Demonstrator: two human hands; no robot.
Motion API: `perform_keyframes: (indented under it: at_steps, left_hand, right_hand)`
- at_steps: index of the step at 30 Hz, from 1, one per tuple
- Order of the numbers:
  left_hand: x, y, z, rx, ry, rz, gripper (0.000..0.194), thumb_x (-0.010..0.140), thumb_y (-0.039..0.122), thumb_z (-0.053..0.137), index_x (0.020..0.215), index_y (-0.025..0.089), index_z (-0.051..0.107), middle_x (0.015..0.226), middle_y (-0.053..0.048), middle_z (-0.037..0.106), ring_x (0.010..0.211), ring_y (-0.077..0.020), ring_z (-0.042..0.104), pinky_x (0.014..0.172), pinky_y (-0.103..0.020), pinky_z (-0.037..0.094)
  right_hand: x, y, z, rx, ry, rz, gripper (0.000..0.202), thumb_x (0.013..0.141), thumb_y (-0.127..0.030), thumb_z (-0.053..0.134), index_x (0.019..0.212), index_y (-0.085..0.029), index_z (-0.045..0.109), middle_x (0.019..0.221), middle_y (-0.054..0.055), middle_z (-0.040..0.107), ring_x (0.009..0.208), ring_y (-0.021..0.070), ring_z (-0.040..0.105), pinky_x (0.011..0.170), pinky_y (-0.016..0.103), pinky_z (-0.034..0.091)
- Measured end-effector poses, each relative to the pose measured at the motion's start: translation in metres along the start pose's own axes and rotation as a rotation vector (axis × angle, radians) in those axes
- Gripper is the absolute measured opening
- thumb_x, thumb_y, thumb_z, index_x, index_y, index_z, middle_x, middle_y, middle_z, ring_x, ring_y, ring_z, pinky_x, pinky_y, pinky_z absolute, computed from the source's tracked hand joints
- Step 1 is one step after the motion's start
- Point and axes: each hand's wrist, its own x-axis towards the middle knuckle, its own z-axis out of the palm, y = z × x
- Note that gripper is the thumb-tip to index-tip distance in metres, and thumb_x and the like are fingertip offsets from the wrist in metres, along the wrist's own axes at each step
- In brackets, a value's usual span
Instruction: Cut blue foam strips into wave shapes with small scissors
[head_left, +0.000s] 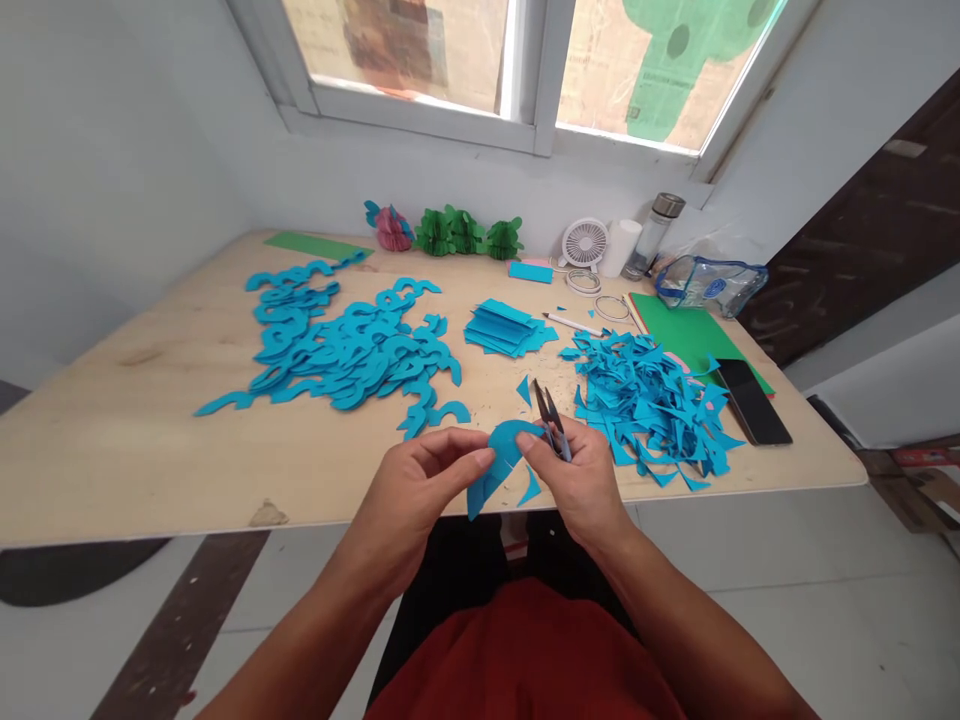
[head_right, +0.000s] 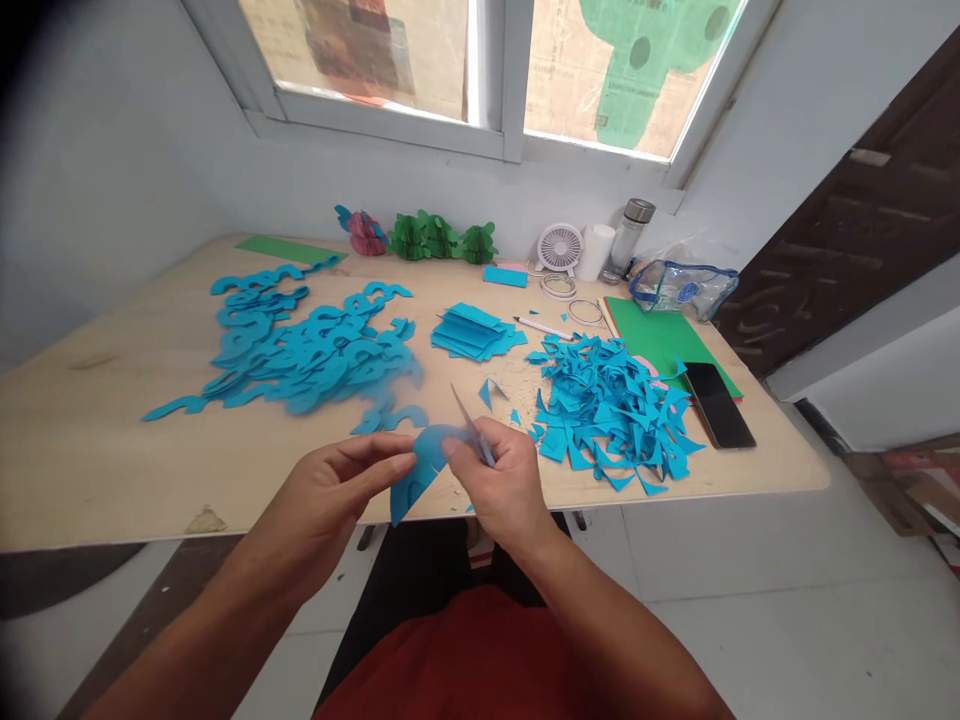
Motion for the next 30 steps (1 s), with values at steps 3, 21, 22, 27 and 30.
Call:
perform_keyframes:
  at_steps: [3,21,22,27,30]
  left_hand:
    - [0.002,0.001,0.0,0.017,-0.038,0.006,0.011,0.066,0.03,0.079,0.065,0.02,0.073,0.069,-0.001,0.063,0.07,-0.0154,0.054,0.068,-0.026,0.044]
    - [0.005,-0.004,0.004,-0.272,0.142,-0.088,0.017,0.054,0.025,0.084,0.06,0.017,0.07,0.068,0.001,0.063,0.068,-0.0127,0.054,0.066,-0.023,0.043]
    - [0.005,-0.003,0.005,-0.287,0.15,-0.094,0.017,0.053,0.025,0.085,0.059,0.017,0.07,0.068,0.001,0.063,0.068,-0.0124,0.054,0.065,-0.022,0.043]
    - [0.001,-0.001,0.008,-0.3,0.138,-0.106,0.018,0.053,0.025,0.085,0.059,0.016,0.07,0.066,0.001,0.061,0.065,-0.0116,0.053,0.06,-0.021,0.042]
    - [-0.001,-0.003,0.008,-0.304,0.11,-0.114,0.017,0.055,0.025,0.084,0.059,0.016,0.07,0.066,0.001,0.061,0.065,-0.0112,0.053,0.061,-0.021,0.043]
  right_hand:
    - [0.002,-0.003,-0.003,-0.056,-0.049,-0.036,0.032,0.079,-0.03,0.062,0.056,-0.02,0.043,0.056,-0.006,0.031,0.053,0.0093,0.025,0.047,0.023,0.023]
    - [-0.017,0.029,-0.017,0.172,-0.168,0.115,0.041,0.095,-0.05,0.047,0.084,-0.015,0.065,0.052,-0.007,0.03,0.049,0.0097,0.023,0.045,0.026,0.016]
    - [-0.02,0.031,-0.018,0.145,-0.212,0.136,0.042,0.095,-0.05,0.047,0.082,-0.014,0.065,0.052,-0.007,0.03,0.048,0.0095,0.023,0.045,0.026,0.016]
    - [-0.029,0.035,-0.017,0.053,-0.314,0.167,0.045,0.094,-0.053,0.048,0.081,-0.014,0.066,0.052,-0.007,0.031,0.048,0.0089,0.024,0.046,0.025,0.018]
    - [-0.031,0.036,-0.015,0.082,-0.327,0.182,0.046,0.093,-0.054,0.048,0.08,-0.015,0.066,0.052,-0.007,0.03,0.048,0.0088,0.023,0.045,0.025,0.018]
